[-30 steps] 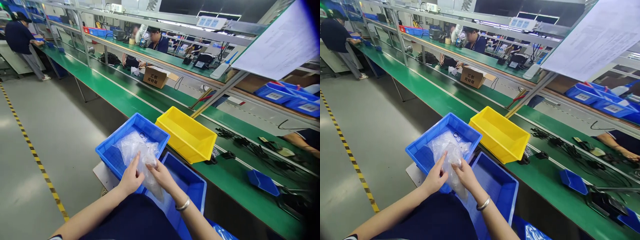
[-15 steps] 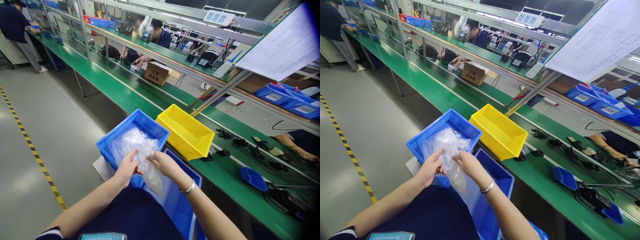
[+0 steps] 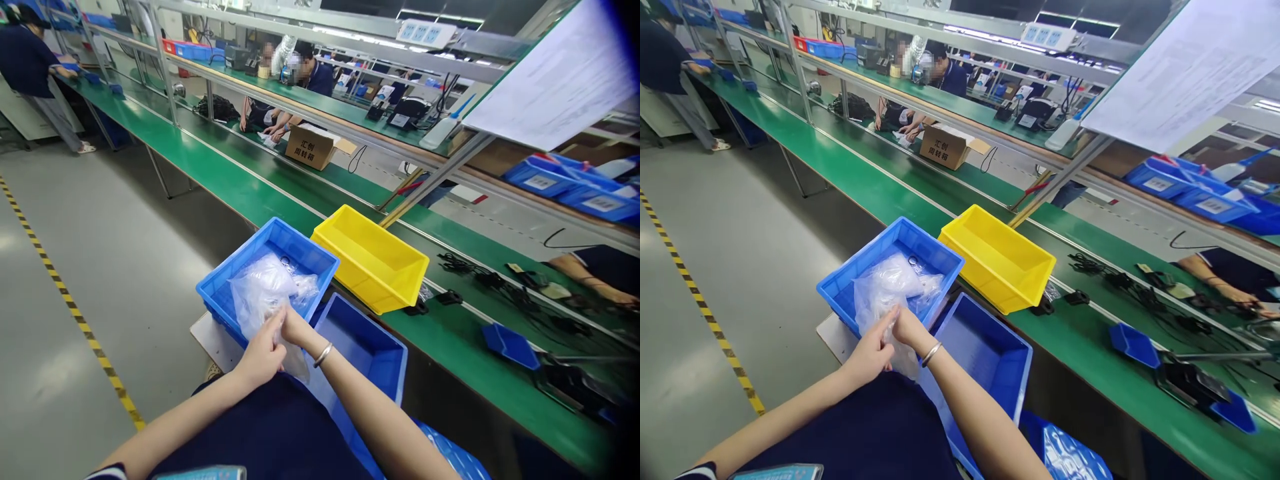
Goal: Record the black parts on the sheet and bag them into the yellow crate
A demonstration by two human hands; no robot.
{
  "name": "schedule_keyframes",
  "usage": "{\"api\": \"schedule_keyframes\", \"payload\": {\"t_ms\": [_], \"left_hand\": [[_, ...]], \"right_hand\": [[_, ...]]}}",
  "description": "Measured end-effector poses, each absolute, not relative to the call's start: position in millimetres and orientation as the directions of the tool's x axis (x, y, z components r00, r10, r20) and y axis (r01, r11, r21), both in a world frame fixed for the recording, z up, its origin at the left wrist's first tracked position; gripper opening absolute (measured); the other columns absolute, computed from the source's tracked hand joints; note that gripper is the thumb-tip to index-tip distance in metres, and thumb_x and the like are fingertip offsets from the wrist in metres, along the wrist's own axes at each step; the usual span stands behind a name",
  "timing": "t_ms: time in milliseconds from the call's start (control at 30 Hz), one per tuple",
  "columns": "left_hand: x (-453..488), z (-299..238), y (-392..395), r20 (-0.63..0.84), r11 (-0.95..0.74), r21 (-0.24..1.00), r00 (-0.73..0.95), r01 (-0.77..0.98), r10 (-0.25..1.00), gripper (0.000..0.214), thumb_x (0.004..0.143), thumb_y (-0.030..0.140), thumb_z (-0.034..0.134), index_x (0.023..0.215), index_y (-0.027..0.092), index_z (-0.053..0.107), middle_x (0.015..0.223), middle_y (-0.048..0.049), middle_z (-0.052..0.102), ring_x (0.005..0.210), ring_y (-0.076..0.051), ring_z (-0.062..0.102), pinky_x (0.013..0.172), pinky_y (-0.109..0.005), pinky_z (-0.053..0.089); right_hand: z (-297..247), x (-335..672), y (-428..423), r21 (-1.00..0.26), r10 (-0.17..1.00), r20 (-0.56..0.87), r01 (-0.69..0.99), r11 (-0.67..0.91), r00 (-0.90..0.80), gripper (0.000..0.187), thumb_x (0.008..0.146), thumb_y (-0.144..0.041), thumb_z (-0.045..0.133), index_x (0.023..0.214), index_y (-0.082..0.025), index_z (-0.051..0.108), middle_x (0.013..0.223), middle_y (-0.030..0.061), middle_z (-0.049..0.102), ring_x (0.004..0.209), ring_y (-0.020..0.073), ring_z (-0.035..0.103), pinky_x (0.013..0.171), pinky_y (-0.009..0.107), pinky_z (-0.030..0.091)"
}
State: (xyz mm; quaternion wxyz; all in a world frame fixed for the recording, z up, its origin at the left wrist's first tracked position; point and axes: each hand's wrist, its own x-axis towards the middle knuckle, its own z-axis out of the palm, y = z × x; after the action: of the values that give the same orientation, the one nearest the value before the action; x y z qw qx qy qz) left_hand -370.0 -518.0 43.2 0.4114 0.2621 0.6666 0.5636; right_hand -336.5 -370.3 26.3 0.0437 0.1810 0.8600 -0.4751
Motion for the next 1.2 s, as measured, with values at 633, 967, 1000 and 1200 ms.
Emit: {"api": "schedule_keyframes", "payload": {"t_ms": [633,967,1000,1200], "left_hand": [[-404,25,-527,-0.002,0.307,0.884,-0.653,0.354,0.758,0.088,0.07,0.003,0.047,0.153,0.015,0.022,0.16,-0.0108,0.023,0.147,-0.025,0.021,0.122,-0.043,0.019],[-389,56,-524,-0.329,0.101,0.921,-0.615,-0.375,0.717,0.1,0.067,0.01,0.057,0.155,0.026,0.014,0.16,-0.0067,0.021,0.11,-0.023,0.06,0.067,-0.023,0.058],[-392,53,-525,-0.308,0.105,0.936,-0.636,-0.337,0.707,0.1,0.066,0.01,0.058,0.155,0.026,0.014,0.16,-0.0063,0.021,0.116,-0.024,0.057,0.071,-0.023,0.057],[-402,41,-524,-0.315,0.333,0.938,-0.637,-0.095,0.704,0.104,0.064,0.009,0.057,0.155,0.015,0.009,0.158,-0.0168,0.022,0.107,-0.028,0.063,0.081,-0.036,0.058]], "right_hand": [[47,-331,-374,-0.914,0.672,0.017,0.261,0.311,-0.741,0.045,0.093,-0.057,0.031,0.078,-0.021,0.053,0.067,0.0,0.05,0.063,0.0158,0.045,0.06,0.027,0.035],[43,-335,-364,-0.818,0.54,-0.002,0.312,0.483,-0.842,0.039,0.097,-0.042,0.032,0.076,-0.02,0.056,0.069,0.0016,0.059,0.067,0.0161,0.054,0.067,0.028,0.041],[44,-334,-365,-0.798,0.535,0.008,0.317,0.512,-0.845,0.035,0.098,-0.038,0.033,0.081,-0.02,0.058,0.072,0.0024,0.061,0.072,0.0169,0.057,0.07,0.028,0.042],[58,-326,-373,-0.632,0.491,0.001,0.38,0.676,-0.871,0.011,0.088,-0.015,0.051,0.09,-0.018,0.061,0.076,0.0086,0.066,0.079,0.0221,0.064,0.077,0.032,0.044]]}}
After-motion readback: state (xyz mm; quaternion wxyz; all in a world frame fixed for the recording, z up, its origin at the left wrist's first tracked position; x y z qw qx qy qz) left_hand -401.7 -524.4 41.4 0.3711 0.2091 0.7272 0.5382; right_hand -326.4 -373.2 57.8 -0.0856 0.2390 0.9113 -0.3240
